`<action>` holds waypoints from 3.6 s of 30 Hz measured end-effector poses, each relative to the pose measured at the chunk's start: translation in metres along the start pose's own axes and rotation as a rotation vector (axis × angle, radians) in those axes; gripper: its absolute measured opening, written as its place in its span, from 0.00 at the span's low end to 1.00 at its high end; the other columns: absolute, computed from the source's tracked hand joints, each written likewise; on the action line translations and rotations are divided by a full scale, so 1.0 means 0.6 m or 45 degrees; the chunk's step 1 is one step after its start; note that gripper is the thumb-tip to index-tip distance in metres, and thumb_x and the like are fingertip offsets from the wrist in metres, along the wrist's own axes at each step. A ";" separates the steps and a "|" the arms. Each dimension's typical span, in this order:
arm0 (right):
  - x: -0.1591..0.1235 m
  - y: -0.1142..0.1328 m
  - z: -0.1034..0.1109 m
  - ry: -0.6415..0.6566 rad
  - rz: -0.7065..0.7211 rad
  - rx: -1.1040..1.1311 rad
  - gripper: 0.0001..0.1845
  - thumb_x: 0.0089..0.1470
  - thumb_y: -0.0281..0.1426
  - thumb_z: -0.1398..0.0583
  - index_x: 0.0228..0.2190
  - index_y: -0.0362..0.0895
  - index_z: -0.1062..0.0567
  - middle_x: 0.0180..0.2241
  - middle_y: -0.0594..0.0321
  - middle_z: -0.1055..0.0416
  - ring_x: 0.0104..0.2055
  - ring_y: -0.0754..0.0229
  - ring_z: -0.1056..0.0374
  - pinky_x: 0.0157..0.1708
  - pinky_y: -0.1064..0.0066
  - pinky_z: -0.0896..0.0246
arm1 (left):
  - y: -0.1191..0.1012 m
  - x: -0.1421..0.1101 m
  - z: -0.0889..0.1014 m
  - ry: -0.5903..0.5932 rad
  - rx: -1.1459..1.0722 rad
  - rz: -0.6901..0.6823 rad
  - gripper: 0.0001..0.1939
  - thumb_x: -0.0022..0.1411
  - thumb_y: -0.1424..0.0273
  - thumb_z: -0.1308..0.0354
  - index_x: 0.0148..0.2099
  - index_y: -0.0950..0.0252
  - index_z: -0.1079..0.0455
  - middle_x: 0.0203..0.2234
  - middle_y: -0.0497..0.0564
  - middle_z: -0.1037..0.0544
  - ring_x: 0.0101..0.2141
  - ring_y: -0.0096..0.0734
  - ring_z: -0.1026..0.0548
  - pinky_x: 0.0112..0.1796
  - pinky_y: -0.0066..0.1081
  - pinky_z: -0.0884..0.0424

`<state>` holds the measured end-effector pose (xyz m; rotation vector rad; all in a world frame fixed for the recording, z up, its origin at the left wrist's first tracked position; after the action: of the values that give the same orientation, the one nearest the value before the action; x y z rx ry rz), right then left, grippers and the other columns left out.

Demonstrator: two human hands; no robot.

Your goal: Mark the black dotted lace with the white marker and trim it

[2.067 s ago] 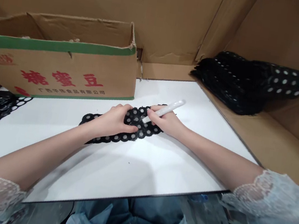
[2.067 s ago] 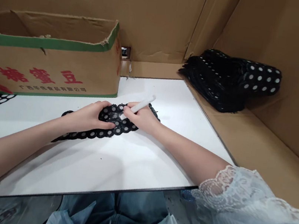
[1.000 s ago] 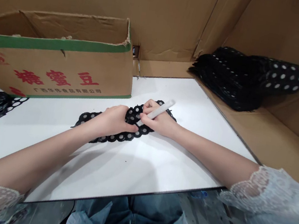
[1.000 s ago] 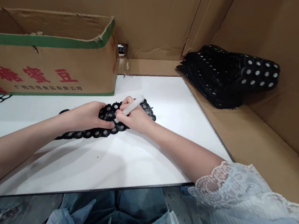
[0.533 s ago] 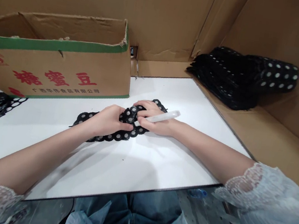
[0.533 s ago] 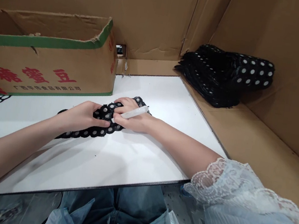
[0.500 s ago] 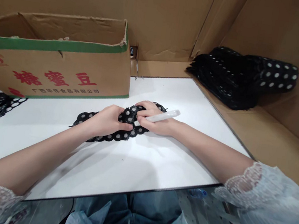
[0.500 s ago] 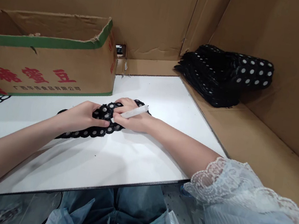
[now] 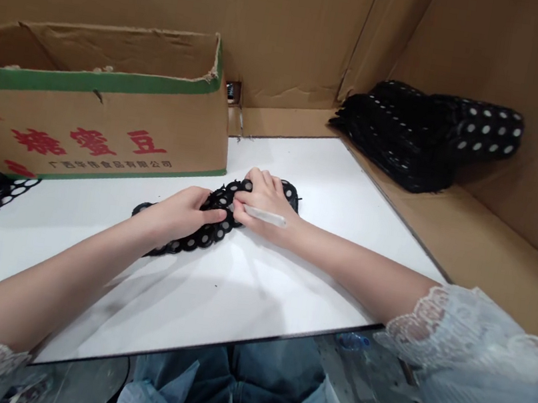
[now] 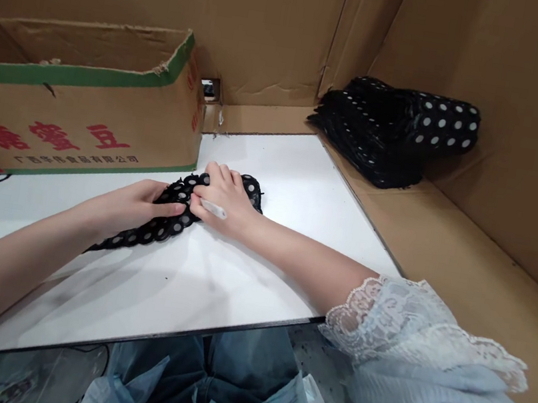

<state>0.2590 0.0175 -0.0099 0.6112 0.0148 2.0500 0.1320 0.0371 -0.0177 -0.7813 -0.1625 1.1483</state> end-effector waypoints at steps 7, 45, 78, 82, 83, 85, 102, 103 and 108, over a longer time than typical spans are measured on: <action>0.000 -0.019 0.001 0.046 -0.057 0.151 0.16 0.50 0.34 0.49 0.16 0.42 0.32 0.33 0.58 0.42 0.41 0.56 0.47 0.42 0.61 0.53 | -0.022 0.014 -0.002 0.159 0.258 -0.275 0.14 0.53 0.57 0.50 0.34 0.63 0.34 0.27 0.47 0.27 0.30 0.36 0.30 0.29 0.29 0.38; -0.019 -0.048 0.003 -0.134 -0.736 0.784 0.07 0.37 0.32 0.46 0.20 0.44 0.41 0.15 0.71 0.42 0.19 0.68 0.47 0.22 0.75 0.50 | -0.057 -0.053 -0.047 -0.640 1.269 -1.146 0.11 0.59 0.71 0.53 0.25 0.66 0.36 0.17 0.46 0.32 0.20 0.27 0.32 0.23 0.28 0.40; -0.012 -0.048 -0.002 -0.128 -0.767 0.771 0.05 0.37 0.31 0.48 0.17 0.44 0.42 0.16 0.69 0.45 0.21 0.66 0.48 0.24 0.74 0.51 | -0.050 -0.056 -0.037 -0.765 1.049 -1.036 0.10 0.57 0.71 0.52 0.28 0.66 0.32 0.21 0.48 0.26 0.23 0.27 0.28 0.23 0.25 0.37; -0.013 -0.049 -0.002 -0.140 -0.783 0.760 0.07 0.37 0.31 0.47 0.16 0.44 0.42 0.15 0.70 0.47 0.20 0.66 0.49 0.23 0.74 0.51 | -0.048 -0.058 -0.041 -0.747 1.052 -1.085 0.10 0.58 0.70 0.52 0.28 0.66 0.32 0.20 0.49 0.26 0.23 0.28 0.28 0.24 0.25 0.37; -0.013 -0.048 -0.002 -0.140 -0.781 0.762 0.07 0.37 0.31 0.47 0.16 0.44 0.43 0.15 0.70 0.47 0.20 0.66 0.49 0.24 0.74 0.51 | -0.048 -0.058 -0.041 -0.741 1.058 -1.093 0.11 0.58 0.70 0.52 0.28 0.66 0.32 0.20 0.49 0.26 0.23 0.28 0.28 0.24 0.25 0.37; -0.013 -0.045 -0.002 -0.153 -0.773 0.762 0.07 0.37 0.31 0.48 0.16 0.44 0.43 0.16 0.70 0.46 0.21 0.66 0.49 0.24 0.74 0.51 | -0.048 -0.058 -0.043 -0.742 1.081 -1.113 0.11 0.58 0.70 0.52 0.27 0.66 0.32 0.20 0.49 0.26 0.22 0.28 0.29 0.23 0.26 0.38; -0.010 -0.030 -0.007 -0.140 -0.662 0.712 0.04 0.36 0.29 0.50 0.20 0.45 0.44 0.19 0.69 0.44 0.22 0.66 0.48 0.25 0.73 0.52 | -0.053 -0.056 -0.045 -0.772 1.079 -1.086 0.13 0.57 0.72 0.53 0.21 0.66 0.37 0.14 0.46 0.33 0.19 0.26 0.33 0.23 0.27 0.41; -0.009 -0.029 -0.008 -0.128 -0.636 0.700 0.04 0.36 0.28 0.50 0.20 0.45 0.44 0.19 0.69 0.44 0.21 0.66 0.49 0.24 0.73 0.53 | -0.053 -0.055 -0.045 -0.791 1.080 -1.068 0.13 0.56 0.72 0.53 0.21 0.65 0.37 0.14 0.46 0.33 0.19 0.26 0.33 0.22 0.27 0.41; -0.009 -0.024 -0.008 -0.093 -0.528 0.642 0.05 0.37 0.27 0.51 0.22 0.45 0.45 0.18 0.69 0.44 0.20 0.66 0.50 0.24 0.73 0.54 | -0.053 -0.050 -0.034 -0.948 1.057 -0.854 0.11 0.54 0.71 0.52 0.21 0.65 0.37 0.14 0.46 0.32 0.17 0.25 0.34 0.20 0.26 0.44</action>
<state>0.2711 0.0219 -0.0198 0.9060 0.5826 1.6168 0.1532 -0.0040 -0.0049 0.4493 -0.4837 0.6967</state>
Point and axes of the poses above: each hand's wrist, its own x-axis towards the middle knuckle, its own z-axis out of the back of the hand, y = z × x, the point moved 6 cm from there along x, towards the middle knuckle
